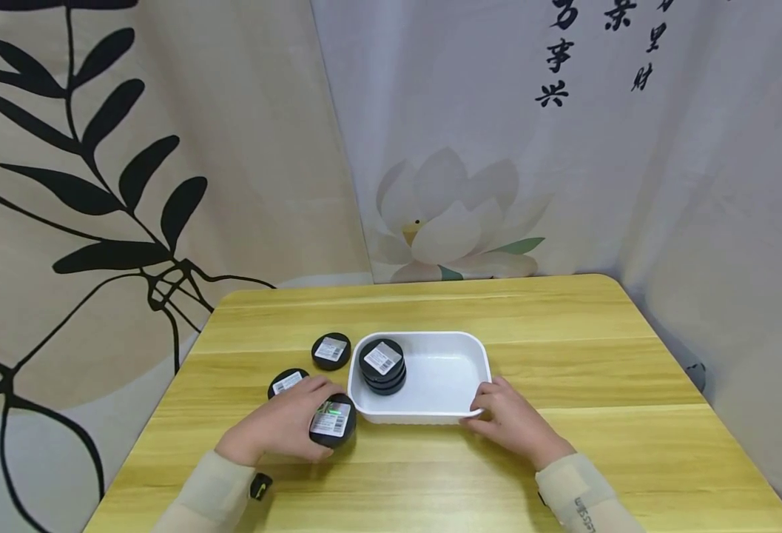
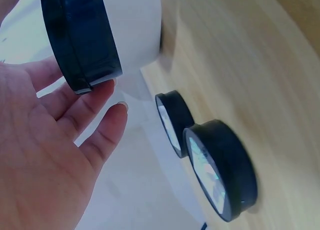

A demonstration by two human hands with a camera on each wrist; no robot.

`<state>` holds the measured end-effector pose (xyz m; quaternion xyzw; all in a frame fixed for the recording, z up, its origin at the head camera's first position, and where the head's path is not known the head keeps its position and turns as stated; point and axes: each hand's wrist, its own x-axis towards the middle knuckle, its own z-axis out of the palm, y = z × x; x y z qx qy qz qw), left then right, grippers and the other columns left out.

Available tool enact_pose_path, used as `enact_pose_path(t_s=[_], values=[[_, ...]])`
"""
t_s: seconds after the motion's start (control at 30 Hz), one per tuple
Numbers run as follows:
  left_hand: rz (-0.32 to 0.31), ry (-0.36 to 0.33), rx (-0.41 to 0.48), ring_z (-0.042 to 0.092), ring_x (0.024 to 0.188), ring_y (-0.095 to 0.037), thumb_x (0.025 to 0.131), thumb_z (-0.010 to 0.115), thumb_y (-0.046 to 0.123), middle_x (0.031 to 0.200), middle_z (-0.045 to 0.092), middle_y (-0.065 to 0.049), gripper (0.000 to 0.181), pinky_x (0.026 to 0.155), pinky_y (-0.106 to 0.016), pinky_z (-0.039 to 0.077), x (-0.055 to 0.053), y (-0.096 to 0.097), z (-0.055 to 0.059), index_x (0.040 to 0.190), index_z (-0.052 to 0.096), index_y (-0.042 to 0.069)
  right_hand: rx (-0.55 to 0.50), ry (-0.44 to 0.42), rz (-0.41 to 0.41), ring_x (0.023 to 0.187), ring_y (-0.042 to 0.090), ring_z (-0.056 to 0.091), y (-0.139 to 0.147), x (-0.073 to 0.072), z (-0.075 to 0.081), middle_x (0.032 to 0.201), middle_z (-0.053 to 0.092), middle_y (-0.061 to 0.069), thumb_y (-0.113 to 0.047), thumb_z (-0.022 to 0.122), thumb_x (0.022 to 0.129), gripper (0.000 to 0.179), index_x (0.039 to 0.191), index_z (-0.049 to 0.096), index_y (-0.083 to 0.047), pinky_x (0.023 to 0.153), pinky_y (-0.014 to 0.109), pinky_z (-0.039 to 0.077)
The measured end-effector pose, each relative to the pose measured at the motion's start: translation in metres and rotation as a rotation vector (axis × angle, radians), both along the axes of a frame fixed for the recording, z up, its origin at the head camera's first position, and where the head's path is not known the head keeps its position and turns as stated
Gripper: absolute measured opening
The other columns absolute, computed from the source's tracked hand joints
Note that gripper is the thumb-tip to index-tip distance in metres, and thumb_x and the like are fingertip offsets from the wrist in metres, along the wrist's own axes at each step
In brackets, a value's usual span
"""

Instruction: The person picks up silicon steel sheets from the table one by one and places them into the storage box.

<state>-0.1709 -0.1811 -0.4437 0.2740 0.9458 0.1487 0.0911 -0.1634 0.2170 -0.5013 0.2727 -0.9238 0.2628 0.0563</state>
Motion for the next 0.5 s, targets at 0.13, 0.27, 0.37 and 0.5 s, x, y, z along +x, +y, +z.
enact_pose_path(t_s=[0.13,0.27,0.37,0.5], values=[[-0.017,0.014,-0.008,0.053,0.115,-0.014,0.059,0.088,0.046,0.132,0.056,0.006,0.092,0.099,-0.041,0.049,-0.002,0.000,0.003,0.141,0.055,0.020,-0.003,-0.005,-0.001,0.089,0.003,0.045,-0.001,0.000,-0.001,0.083,0.055,-0.023,-0.032,0.082,0.084,0.011,0.079,0.073,-0.029,0.077,0.026,0.046],[-0.030,0.023,0.003,0.054,0.113,-0.015,0.059,0.089,0.044,0.130,0.057,0.005,0.090,0.096,-0.041,0.050,-0.003,0.001,0.008,0.139,0.056,0.020,-0.003,-0.015,-0.005,0.089,0.003,0.045,0.000,0.000,-0.001,0.083,0.055,-0.022,-0.031,0.082,0.084,0.011,0.079,0.073,-0.029,0.077,0.026,0.046],[-0.040,0.032,0.006,0.055,0.110,-0.015,0.058,0.089,0.044,0.127,0.058,0.005,0.088,0.094,-0.040,0.050,-0.003,0.001,0.011,0.137,0.057,0.019,-0.003,-0.009,-0.006,0.089,0.003,0.045,0.000,0.000,-0.001,0.083,0.055,-0.022,-0.031,0.083,0.083,0.011,0.078,0.073,-0.029,0.078,0.026,0.046],[-0.052,0.052,-0.005,0.055,0.106,-0.014,0.058,0.088,0.044,0.124,0.057,0.006,0.089,0.092,-0.039,0.051,-0.003,0.000,0.015,0.137,0.057,0.019,-0.011,0.015,0.004,0.089,0.003,0.045,-0.001,0.000,-0.001,0.083,0.055,-0.022,-0.031,0.083,0.083,0.011,0.079,0.073,-0.028,0.078,0.027,0.046]])
